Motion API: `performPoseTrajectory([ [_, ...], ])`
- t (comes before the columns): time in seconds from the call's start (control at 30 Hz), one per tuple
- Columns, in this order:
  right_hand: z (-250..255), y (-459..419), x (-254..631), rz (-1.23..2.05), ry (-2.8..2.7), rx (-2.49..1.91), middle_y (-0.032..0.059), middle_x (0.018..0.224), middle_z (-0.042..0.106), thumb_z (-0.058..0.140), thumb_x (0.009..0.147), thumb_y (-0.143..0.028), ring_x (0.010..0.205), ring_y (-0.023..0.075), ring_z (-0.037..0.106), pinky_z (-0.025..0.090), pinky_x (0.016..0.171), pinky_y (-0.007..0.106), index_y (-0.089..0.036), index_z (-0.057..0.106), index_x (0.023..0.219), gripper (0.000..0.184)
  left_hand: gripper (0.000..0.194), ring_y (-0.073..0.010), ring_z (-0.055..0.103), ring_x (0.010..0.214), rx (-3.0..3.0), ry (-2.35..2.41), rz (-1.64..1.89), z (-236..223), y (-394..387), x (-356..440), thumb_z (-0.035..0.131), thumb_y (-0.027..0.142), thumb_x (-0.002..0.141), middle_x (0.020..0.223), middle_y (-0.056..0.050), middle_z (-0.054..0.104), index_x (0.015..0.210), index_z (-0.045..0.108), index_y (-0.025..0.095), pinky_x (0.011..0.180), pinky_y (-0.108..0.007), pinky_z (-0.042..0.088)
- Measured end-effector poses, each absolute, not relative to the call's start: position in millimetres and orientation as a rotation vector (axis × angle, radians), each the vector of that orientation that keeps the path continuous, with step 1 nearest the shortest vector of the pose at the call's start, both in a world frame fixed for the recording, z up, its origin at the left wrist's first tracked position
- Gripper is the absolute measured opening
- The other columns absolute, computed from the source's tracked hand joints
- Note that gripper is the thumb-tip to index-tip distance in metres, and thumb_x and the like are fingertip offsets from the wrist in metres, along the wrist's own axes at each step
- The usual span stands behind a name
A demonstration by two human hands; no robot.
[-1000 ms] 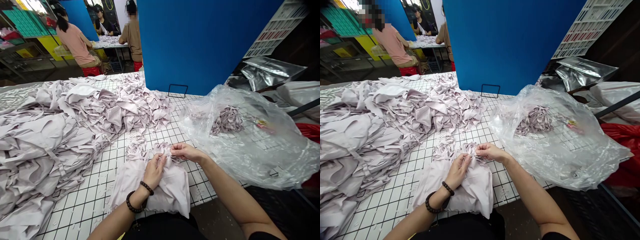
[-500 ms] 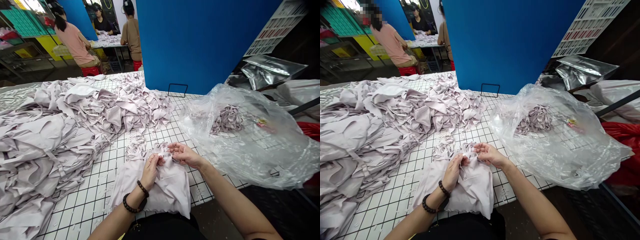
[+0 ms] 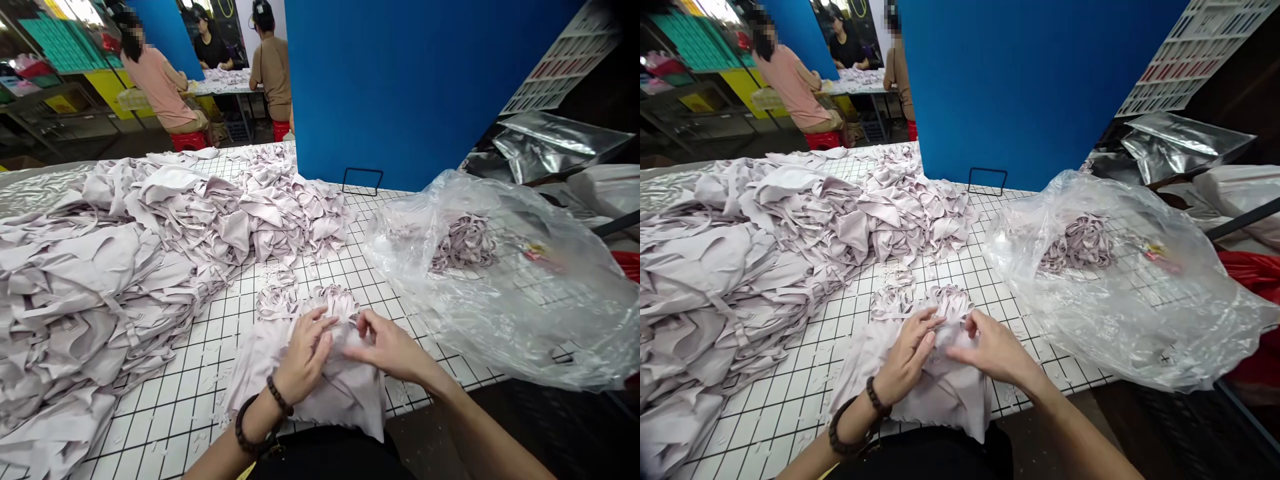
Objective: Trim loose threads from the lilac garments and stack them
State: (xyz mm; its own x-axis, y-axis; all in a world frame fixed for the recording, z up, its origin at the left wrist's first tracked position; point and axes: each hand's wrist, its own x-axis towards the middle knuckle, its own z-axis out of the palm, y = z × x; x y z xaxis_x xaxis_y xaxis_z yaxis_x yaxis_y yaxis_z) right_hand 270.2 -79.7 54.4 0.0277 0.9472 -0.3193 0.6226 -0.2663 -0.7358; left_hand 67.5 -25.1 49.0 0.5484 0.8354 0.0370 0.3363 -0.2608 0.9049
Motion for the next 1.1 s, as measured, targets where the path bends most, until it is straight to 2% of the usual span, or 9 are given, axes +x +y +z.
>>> performPoseTrajectory([
  [0.1,56.0,-101.5,268.2,0.923,-1.801,-2.013,-0.001,0.082,0.058,0.073,0.064,-0.042,0.075,0.0177,0.051,0.035,0.065,0.028,-0.023,0.051,0.082,0.034,0.035,-0.0271,0.035,0.126,2.036,1.368,0.727,55.4,-31.9,27.0,0.048,0.037,0.086,0.132,-0.008,0.043,0.119,0.055,0.027,0.104,-0.048,0.03],
  [0.2,47.7,-112.5,266.9,0.89,-1.851,-2.029,-0.001,0.079,0.057,0.063,0.074,-0.032,0.076,0.0171,0.052,0.036,0.072,0.031,-0.023,0.053,0.078,0.014,0.046,-0.0306,0.047,0.108,1.985,1.778,0.682,41.7,-38.7,-16.6,0.06,0.049,0.075,0.112,-0.01,0.052,0.112,0.055,0.022,0.092,-0.051,0.04],
  [0.27,43.3,-115.5,267.4,0.944,-1.839,-2.016,-0.0001,0.08,0.056,0.057,0.078,-0.03,0.075,0.0167,0.053,0.038,0.072,0.03,-0.023,0.055,0.076,0.008,0.041,-0.028,0.052,0.094,1.965,1.784,0.602,28.7,-44.9,-36.3,0.061,0.053,0.073,0.097,-0.008,0.056,0.098,0.058,0.02,0.083,-0.046,0.045],
  [0.37,40.8,-119.7,269.0,0.993,-1.808,-2.034,0.0021,0.091,0.056,0.057,0.077,-0.037,0.075,0.0175,0.054,0.042,0.066,0.029,-0.025,0.057,0.08,0.013,0.032,-0.0236,0.054,0.086,1.966,1.734,0.608,15.9,-53.5,-47.5,0.057,0.05,0.077,0.089,-0.006,0.056,0.091,0.059,0.021,0.079,-0.04,0.046],
  [0.5,39.1,-128.4,270.5,0.952,-1.83,-2.058,0.0041,0.091,0.055,0.056,0.076,-0.041,0.069,0.0177,0.054,0.044,0.061,0.029,-0.024,0.056,0.077,0.017,0.048,-0.0208,0.055,0.079,1.801,1.909,0.807,14.0,-56.0,-49.5,0.057,0.051,0.077,0.096,-0.007,0.053,0.112,0.05,0.018,0.07,-0.036,0.048],
  [0.67,40.5,-134.9,270.9,0.915,-1.788,-2.122,0.0032,0.085,0.057,0.05,0.08,-0.047,0.066,0.0179,0.055,0.044,0.062,0.029,-0.024,0.053,0.071,0.024,0.026,-0.0201,0.055,0.074,1.896,1.878,0.655,19.5,-56.4,-55.5,0.053,0.046,0.081,0.078,-0.002,0.058,0.089,0.058,0.022,0.07,-0.033,0.043],
  [0.8,41.0,-136.2,272.3,1.015,-1.716,-2.143,0.001,0.069,0.057,0.051,0.077,-0.052,0.06,0.018,0.052,0.04,0.055,0.028,-0.024,0.05,0.069,0.029,0.018,-0.0237,0.053,0.085,2.029,1.988,0.717,25.4,-58.0,-57.2,0.055,0.041,0.081,0.087,-0.005,0.061,0.08,0.063,0.025,0.076,-0.036,0.038],
  [0.97,51.7,-133.1,270.4,1.395,-1.376,-1.847,-0.0017,0.057,0.05,0.057,0.074,-0.053,0.053,0.0156,0.049,0.038,0.05,0.027,-0.023,0.041,0.066,0.035,0.02,-0.0195,0.054,0.081,1.732,1.724,0.927,36.2,-60.4,-57.7,0.056,0.04,0.08,0.084,-0.004,0.059,0.078,0.06,0.02,0.074,-0.031,0.041],
  [1.1,89.5,-115.6,251.0,1.589,-0.966,-1.548,-0.0027,0.058,0.051,0.062,0.072,-0.049,0.046,0.0151,0.051,0.041,0.046,0.028,-0.024,0.042,0.084,0.034,0.027,-0.013,0.054,0.067,1.016,1.22,0.99,56.8,-66.9,-51.0,0.053,0.044,0.082,0.076,-0.002,0.058,0.083,0.054,0.017,0.063,-0.025,0.043],
])
